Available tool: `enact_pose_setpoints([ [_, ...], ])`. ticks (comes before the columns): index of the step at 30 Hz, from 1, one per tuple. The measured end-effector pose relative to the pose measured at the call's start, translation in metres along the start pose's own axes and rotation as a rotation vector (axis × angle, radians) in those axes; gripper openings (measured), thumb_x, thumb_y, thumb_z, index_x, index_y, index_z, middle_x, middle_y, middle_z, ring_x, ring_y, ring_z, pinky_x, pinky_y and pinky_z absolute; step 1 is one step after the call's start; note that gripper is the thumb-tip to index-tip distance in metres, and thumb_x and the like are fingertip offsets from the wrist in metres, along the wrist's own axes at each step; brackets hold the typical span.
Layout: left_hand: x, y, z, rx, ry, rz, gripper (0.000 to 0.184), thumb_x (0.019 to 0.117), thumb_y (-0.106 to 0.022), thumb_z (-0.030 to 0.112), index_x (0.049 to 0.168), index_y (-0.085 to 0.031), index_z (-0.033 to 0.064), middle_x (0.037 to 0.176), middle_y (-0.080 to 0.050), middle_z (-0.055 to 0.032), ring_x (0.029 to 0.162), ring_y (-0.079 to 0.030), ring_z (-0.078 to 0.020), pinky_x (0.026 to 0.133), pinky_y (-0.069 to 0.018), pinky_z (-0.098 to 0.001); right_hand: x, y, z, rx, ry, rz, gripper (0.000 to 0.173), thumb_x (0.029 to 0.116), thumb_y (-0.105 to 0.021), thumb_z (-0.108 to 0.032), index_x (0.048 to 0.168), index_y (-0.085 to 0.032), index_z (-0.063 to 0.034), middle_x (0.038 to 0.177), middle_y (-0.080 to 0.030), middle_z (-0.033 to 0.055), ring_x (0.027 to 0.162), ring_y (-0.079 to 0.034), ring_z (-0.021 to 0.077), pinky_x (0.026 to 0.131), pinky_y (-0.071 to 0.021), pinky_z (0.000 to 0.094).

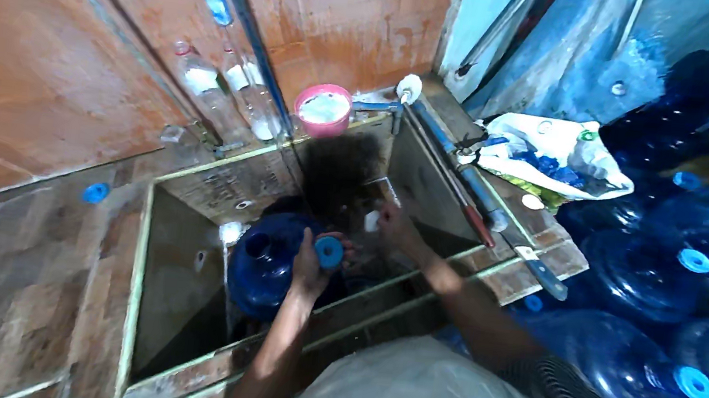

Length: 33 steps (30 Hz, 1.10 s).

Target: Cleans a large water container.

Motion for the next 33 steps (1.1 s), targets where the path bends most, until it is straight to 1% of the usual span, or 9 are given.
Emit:
enact_pose_setpoints([
  [5, 0.013, -0.001, -0.006, 0.083, 0.054, -0.029, 0.067, 0.1119, -0.012, 0.047, 0.121, -0.057, -0.0015, 0.094, -0.074, -0.0141, 0.080, -0.074, -0.0229, 0.066, -0.0621, -0.0345, -0.026, 0.004, -0.004, 0.118, 0.080, -0.051, 0.030, 0.1029, -0.050, -0.003, 0.130, -0.056, 0.0091, 0.121, -0.063, 0.0261, 0.105, -0.066, 0.0309, 0.093, -0.0534, 0.0431],
  [11, 0.028, 0.014, 0.006, 0.084, 0.067, 0.130, 0.030, 0.1086, -0.034, 0.010, 0.125, -0.055, -0.0053, 0.098, -0.067, -0.0150, 0.084, -0.069, -0.0220, 0.077, -0.0591, -0.0347, -0.014, 0.174, 0.039, -0.197, 0.052, 0.495, 0.025, 0.1016, -0.056, -0.003, 0.124, -0.064, 0.0047, 0.128, -0.062, 0.0294, 0.115, -0.064, 0.0458, 0.098, -0.0503, 0.0623],
  [13, 0.034, 0.011, 0.018, 0.119, 0.060, 0.130, 0.031, 0.1110, -0.034, 0.015, 0.126, -0.054, -0.0038, 0.096, -0.067, -0.0144, 0.082, -0.069, -0.0219, 0.074, -0.0593, -0.0349, 0.000, 0.237, 0.067, -0.308, -0.022, 0.657, 0.034, 0.0998, -0.059, -0.004, 0.131, -0.058, 0.0087, 0.139, -0.051, 0.0373, 0.118, -0.058, 0.0558, 0.096, -0.0482, 0.0699],
  [16, 0.048, 0.002, 0.044, 0.140, 0.049, 0.180, 0.050, 0.1137, -0.026, 0.038, 0.126, -0.055, -0.0007, 0.095, -0.068, -0.0144, 0.075, -0.068, -0.0232, 0.067, -0.0588, -0.0361, -0.001, 0.294, 0.083, -0.399, -0.296, 0.718, 0.076, 0.0935, -0.062, -0.003, 0.160, -0.025, 0.0019, 0.165, -0.008, 0.0375, 0.121, -0.050, 0.0674, 0.090, -0.0465, 0.0768],
  [17, 0.057, 0.001, 0.053, 0.117, 0.038, 0.212, 0.056, 0.1130, -0.022, 0.043, 0.123, -0.056, -0.0007, 0.091, -0.068, -0.0153, 0.072, -0.068, -0.0242, 0.064, -0.0587, -0.0370, -0.003, 0.293, 0.071, -0.405, -0.277, 0.720, 0.073, 0.0953, -0.060, -0.004, 0.160, -0.026, 0.0020, 0.164, -0.011, 0.0374, 0.122, -0.051, 0.0666, 0.090, -0.0460, 0.0767],
  [21, 0.109, 0.008, 0.085, 0.036, 0.060, 0.323, 0.045, 0.1116, -0.027, 0.035, 0.122, -0.053, -0.0001, 0.096, -0.064, -0.0189, 0.076, -0.066, -0.0281, 0.065, -0.0577, -0.0400, 0.018, 0.210, 0.038, -0.302, 0.063, 0.457, 0.022, 0.1033, -0.056, -0.008, 0.120, -0.067, 0.0017, 0.110, -0.069, 0.0303, 0.099, -0.068, 0.0496, 0.085, -0.0519, 0.0696],
  [25, 0.156, 0.018, 0.113, 0.178, 0.032, 0.356, 0.045, 0.1112, -0.030, 0.040, 0.120, -0.053, 0.0029, 0.093, -0.060, -0.0136, 0.076, -0.062, -0.0238, 0.069, -0.0554, -0.0383, 0.086, 0.100, 0.052, -0.330, -0.056, -0.114, 0.026, 0.1052, -0.054, -0.013, 0.125, -0.067, -0.0015, 0.114, -0.070, 0.0242, 0.102, -0.069, 0.0389, 0.092, -0.0533, 0.0586],
  [28, 0.174, 0.030, 0.123, 0.375, 0.019, 0.383, 0.045, 0.1106, -0.035, 0.044, 0.121, -0.055, 0.0052, 0.093, -0.062, -0.0098, 0.077, -0.064, -0.0207, 0.071, -0.0567, -0.0380, 0.123, 0.054, 0.089, -0.401, -0.164, -0.354, 0.037, 0.1057, -0.054, -0.011, 0.139, -0.056, 0.0046, 0.139, -0.057, 0.0302, 0.129, -0.056, 0.0453, 0.109, -0.0426, 0.0600],
  [33, 0.179, 0.031, 0.120, 0.935, 0.028, 0.247, 0.035, 0.1114, -0.041, 0.030, 0.128, -0.060, 0.0060, 0.098, -0.061, -0.0067, 0.073, -0.056, -0.0118, 0.065, -0.0491, -0.0288, 0.167, -0.016, 0.222, 0.025, -0.478, -0.204, 0.047, 0.1096, -0.048, -0.026, 0.147, -0.048, 0.0031, 0.148, -0.053, 0.0241, 0.136, -0.052, 0.0349, 0.114, -0.0416, 0.0492],
])
Point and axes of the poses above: each hand's wrist, its own x-axis towards the middle knuckle, its own y-axis out of the back of the hand, z = x × y, the point moved 6 cm from there along x, towards the middle knuckle
